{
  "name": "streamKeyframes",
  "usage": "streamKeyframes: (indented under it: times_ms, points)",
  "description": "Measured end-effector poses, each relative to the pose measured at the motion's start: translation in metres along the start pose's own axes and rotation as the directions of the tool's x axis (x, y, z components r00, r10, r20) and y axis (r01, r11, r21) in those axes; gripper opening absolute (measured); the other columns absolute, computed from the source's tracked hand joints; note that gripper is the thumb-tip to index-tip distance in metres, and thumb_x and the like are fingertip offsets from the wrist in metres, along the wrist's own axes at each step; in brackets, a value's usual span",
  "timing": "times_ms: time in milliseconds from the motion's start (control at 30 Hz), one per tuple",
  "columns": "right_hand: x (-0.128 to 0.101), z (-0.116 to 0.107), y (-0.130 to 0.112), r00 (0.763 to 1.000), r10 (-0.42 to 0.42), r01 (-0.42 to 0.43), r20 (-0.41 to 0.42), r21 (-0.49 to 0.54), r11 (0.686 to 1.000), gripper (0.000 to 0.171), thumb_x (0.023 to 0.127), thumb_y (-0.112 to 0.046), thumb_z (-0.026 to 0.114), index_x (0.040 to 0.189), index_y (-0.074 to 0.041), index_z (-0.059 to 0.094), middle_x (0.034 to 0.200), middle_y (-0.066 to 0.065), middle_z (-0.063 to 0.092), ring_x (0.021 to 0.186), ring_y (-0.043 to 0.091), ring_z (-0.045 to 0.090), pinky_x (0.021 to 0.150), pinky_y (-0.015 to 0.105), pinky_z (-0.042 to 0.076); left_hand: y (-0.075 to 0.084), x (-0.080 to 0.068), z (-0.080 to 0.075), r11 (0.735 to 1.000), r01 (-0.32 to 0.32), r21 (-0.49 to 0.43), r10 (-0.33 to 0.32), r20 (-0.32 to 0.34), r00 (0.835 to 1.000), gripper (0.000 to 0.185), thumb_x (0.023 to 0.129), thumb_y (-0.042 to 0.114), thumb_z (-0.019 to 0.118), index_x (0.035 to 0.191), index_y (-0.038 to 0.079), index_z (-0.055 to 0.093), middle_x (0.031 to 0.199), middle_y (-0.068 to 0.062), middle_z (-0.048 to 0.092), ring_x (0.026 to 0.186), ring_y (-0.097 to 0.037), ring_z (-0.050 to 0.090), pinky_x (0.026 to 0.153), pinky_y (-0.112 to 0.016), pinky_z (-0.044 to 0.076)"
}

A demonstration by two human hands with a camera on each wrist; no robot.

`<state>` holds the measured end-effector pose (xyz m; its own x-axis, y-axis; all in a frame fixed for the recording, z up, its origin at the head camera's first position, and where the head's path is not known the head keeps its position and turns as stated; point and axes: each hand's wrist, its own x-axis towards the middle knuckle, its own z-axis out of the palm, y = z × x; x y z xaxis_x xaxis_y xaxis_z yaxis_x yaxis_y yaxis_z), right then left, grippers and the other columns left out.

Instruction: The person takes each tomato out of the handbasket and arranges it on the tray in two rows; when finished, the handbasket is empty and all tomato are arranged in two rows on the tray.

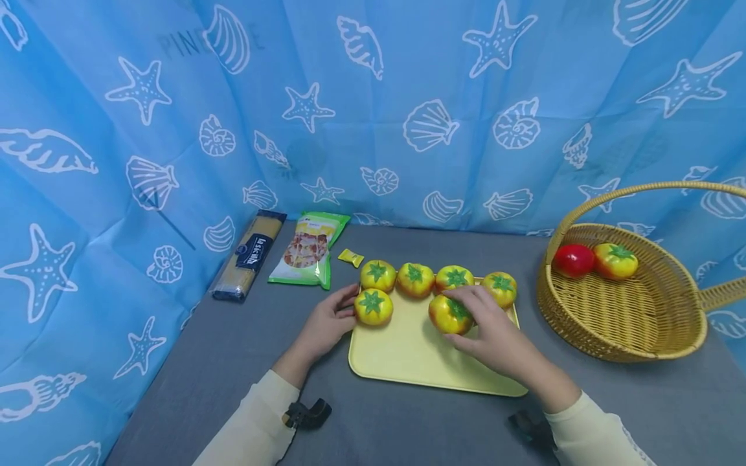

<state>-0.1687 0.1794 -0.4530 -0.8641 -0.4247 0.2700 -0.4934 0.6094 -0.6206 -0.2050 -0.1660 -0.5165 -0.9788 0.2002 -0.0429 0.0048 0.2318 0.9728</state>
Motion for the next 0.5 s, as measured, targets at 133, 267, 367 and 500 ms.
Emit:
streamKeyframes:
  times_ms: [133,267,367,500]
  points:
    - [0.003,0.01,-0.001,0.999,0.001,-0.001,0.036,-0.004,1.0,0.069,0.086,-0.005,0.091,0.149,-0.006,0.061,0.139,0.014,0.056,0.126,0.033,0.056,0.106,0.059,0.052,0.001,0.0,0.0,1.0,0.001,-0.005,-0.001,0.003,1.0,0.075,0.092,-0.004,0.066,0.163,0.001,0.046,0.162,-0.016,0.051,0.138,-0.031,0.058,0.11,-0.04,0.055]
    - [0.007,0.02,-0.002,0.998,-0.008,0.008,0.059,0.002,1.0,0.069,0.085,-0.005,0.091,0.147,-0.005,0.062,0.137,0.013,0.058,0.125,0.031,0.057,0.105,0.056,0.053,0.001,0.0,0.0,1.0,-0.001,-0.007,0.001,0.01,1.0,0.075,0.092,-0.004,0.066,0.163,0.0,0.046,0.162,-0.017,0.051,0.138,-0.032,0.058,0.11,-0.039,0.055]
    - [0.011,0.026,-0.003,0.997,-0.009,0.01,0.073,-0.003,1.0,0.07,0.085,-0.004,0.092,0.148,-0.004,0.061,0.137,0.013,0.058,0.126,0.03,0.057,0.107,0.055,0.053,0.002,-0.001,-0.001,1.0,-0.005,-0.007,0.005,0.013,1.0,0.075,0.092,-0.003,0.066,0.163,-0.001,0.046,0.162,-0.017,0.051,0.138,-0.032,0.058,0.109,-0.039,0.055]
    - [0.016,0.033,-0.005,0.996,-0.007,0.009,0.086,-0.012,1.0,0.071,0.085,-0.004,0.093,0.147,-0.001,0.059,0.139,0.014,0.058,0.128,0.031,0.056,0.109,0.053,0.052,0.001,-0.001,-0.001,1.0,-0.015,-0.006,0.016,0.018,1.0,0.074,0.092,-0.003,0.066,0.163,-0.001,0.046,0.161,-0.018,0.051,0.138,-0.033,0.058,0.109,-0.039,0.055]
